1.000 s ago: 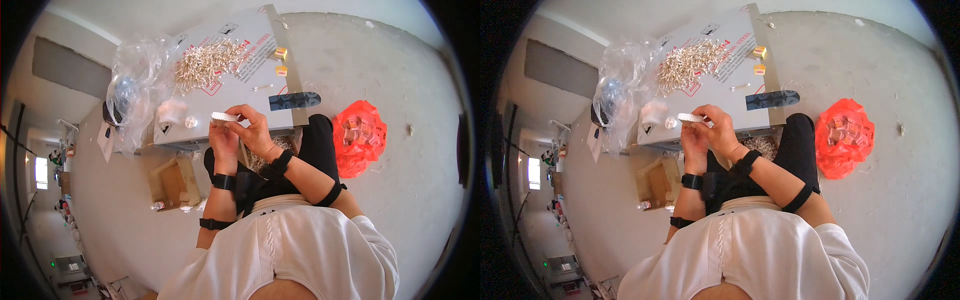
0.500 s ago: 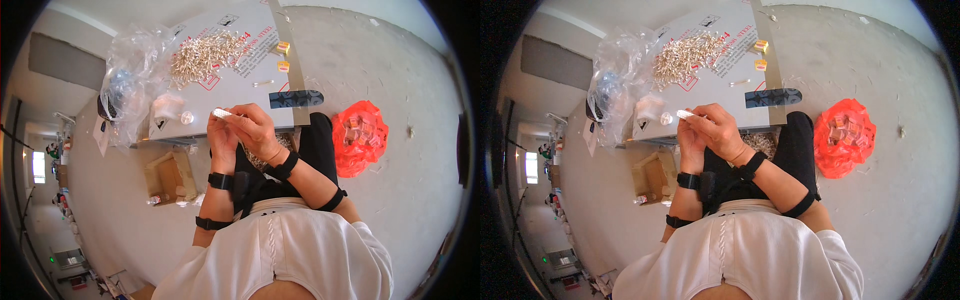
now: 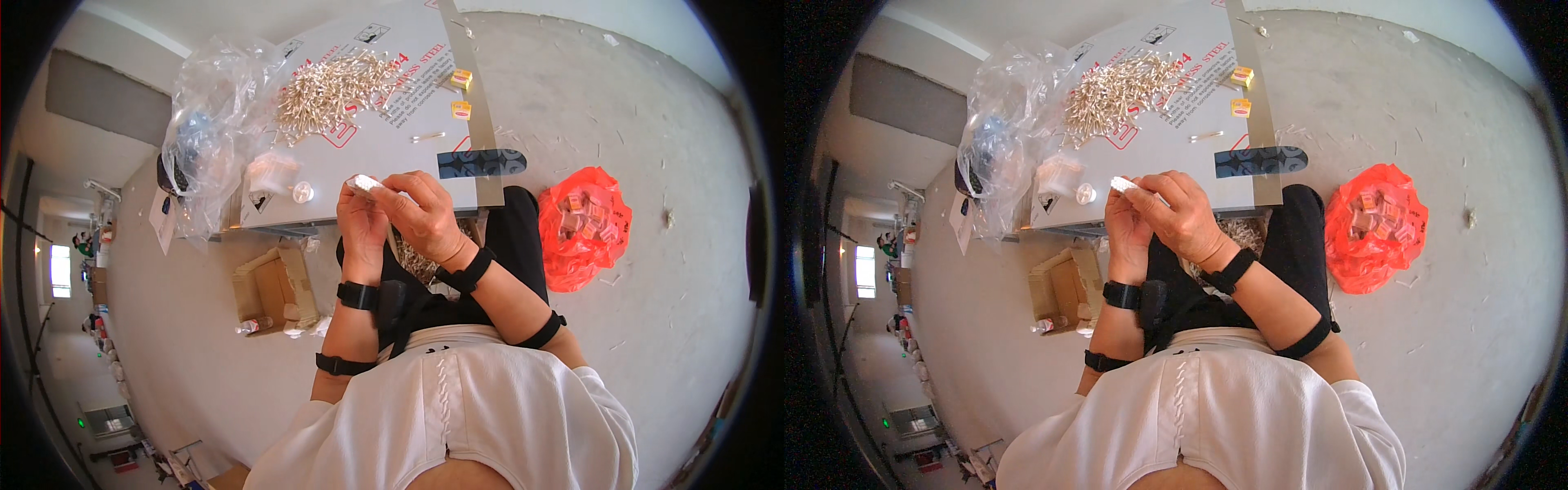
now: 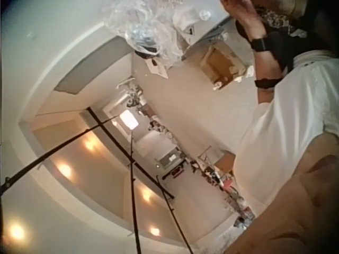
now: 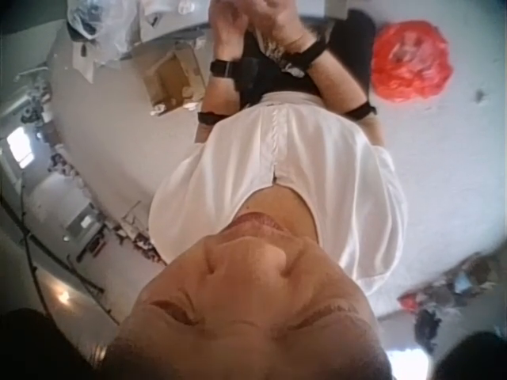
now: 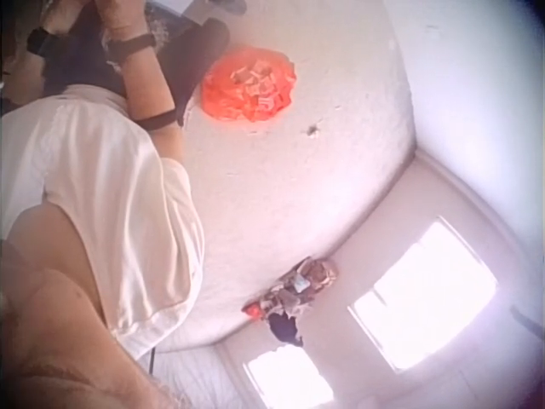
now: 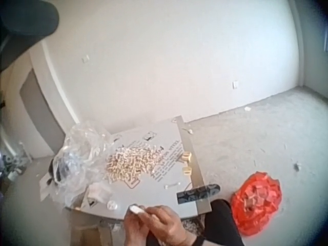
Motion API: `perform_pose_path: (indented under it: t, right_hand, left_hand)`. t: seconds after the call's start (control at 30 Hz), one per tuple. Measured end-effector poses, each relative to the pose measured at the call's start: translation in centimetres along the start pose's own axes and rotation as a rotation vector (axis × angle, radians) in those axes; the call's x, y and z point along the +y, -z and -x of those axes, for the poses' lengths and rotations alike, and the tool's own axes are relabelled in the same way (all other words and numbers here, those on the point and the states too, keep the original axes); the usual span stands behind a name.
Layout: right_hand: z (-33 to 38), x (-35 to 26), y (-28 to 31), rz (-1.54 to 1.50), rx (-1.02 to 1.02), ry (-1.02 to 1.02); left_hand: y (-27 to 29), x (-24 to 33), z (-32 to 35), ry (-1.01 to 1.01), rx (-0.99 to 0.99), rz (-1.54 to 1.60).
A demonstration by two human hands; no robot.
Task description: Packing individual cotton swabs into small cardboard boxes.
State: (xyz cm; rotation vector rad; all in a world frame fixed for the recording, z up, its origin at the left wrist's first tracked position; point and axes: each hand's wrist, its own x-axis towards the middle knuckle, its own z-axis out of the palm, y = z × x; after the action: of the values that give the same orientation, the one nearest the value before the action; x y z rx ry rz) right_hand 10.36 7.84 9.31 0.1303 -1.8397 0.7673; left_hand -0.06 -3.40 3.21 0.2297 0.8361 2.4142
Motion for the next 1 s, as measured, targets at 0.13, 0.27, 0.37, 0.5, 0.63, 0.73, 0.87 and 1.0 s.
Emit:
perform_pose_path:
  t: [0.13,0.27,0.37,0.5,0.63,0.73,0.87,1.0]
  right_hand:
    - [0.3,0.0,0.1,0.009,-0.029,-0.046]
    - [0.9,0.5,0.0,-0.051,-0.001,-0.16]
    - [1.2,0.8,-0.3,-0.163,0.071,-0.319]
    - [1.8,1.0,-0.4,-0.3,0.103,-0.58]
    - [2.7,1.6,-1.0,-0.479,0.142,-0.735]
    - [3.2,2.3,-1.9,-0.837,0.285,-0.891]
    - [3.8,2.9,-1.5,-0.901,0.271,-1.023]
    - [4.2,3.4,-1.5,-1.123,0.332,-1.181]
  left_hand:
    - [0.1,0.1,-0.1,-0.012,0.055,-0.077]
    - [-1.0,0.2,0.0,-0.028,0.07,-0.137]
    - [-1.6,0.5,0.1,-0.046,0.09,-0.175]
    - [-2.6,0.6,0.3,-0.078,0.228,-0.249]
    - [-3.5,0.5,0.6,-0.145,0.322,-0.305]
    - [-4.1,0.5,0.8,-0.211,0.384,-0.363]
    - [-4.4,0.4,1.1,-0.297,0.342,-0.401]
    - [-5.4,0.4,1.6,-0.364,0.239,-0.459]
